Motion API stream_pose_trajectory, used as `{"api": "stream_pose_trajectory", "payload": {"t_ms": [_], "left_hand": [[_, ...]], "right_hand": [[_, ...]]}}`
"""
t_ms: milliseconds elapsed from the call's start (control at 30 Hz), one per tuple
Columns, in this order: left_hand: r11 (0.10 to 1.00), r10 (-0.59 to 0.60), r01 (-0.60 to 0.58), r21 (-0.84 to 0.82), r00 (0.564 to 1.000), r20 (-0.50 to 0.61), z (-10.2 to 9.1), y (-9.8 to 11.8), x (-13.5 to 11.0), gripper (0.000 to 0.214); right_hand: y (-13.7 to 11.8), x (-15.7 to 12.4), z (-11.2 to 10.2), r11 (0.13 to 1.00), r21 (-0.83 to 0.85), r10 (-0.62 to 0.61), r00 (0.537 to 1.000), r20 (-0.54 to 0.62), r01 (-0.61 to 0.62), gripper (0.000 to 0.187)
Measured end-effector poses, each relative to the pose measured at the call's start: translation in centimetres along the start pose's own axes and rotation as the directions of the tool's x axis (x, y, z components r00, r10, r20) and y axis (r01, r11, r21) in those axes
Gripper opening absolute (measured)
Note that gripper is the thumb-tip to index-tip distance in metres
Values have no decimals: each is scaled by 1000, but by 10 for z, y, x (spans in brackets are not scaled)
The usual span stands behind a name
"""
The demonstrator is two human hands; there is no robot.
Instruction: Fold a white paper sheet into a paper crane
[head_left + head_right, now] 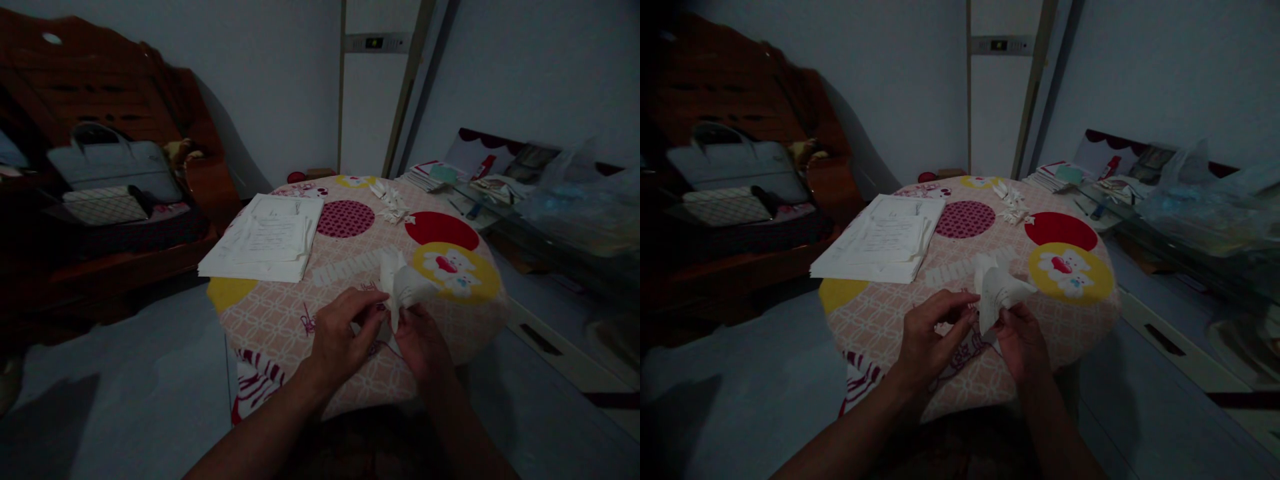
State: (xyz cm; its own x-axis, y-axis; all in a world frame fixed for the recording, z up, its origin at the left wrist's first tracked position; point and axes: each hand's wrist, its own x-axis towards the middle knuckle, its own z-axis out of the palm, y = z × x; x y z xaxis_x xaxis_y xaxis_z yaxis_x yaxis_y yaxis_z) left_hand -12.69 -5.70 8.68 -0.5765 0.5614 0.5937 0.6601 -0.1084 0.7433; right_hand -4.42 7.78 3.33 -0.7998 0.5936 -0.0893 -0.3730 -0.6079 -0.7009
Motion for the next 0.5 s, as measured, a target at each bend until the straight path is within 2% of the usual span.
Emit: {"api": "stream_pose_trajectory", "payload": {"t_ms": [200,300,433,500], "left_hand": [[987,145,-151,61,985,99,-3,-1,0,31],[987,141,-148,59,984,113,-5,-2,0,29],[994,97,-99,45,994,51,-6,-2,1,27],[992,109,-112,53,993,53,-6,-2,2,24]], "right_hand": [[-2,-2,0,1000,13,-9,1000,-29,10,24],[-4,-3,4,1000,-6,5,1000,-23,-5,22],[-6,-4,8,999,-1,37,997,-66,-37,24],[-6,-4,9,998,14,57,995,-82,-56,27]]}}
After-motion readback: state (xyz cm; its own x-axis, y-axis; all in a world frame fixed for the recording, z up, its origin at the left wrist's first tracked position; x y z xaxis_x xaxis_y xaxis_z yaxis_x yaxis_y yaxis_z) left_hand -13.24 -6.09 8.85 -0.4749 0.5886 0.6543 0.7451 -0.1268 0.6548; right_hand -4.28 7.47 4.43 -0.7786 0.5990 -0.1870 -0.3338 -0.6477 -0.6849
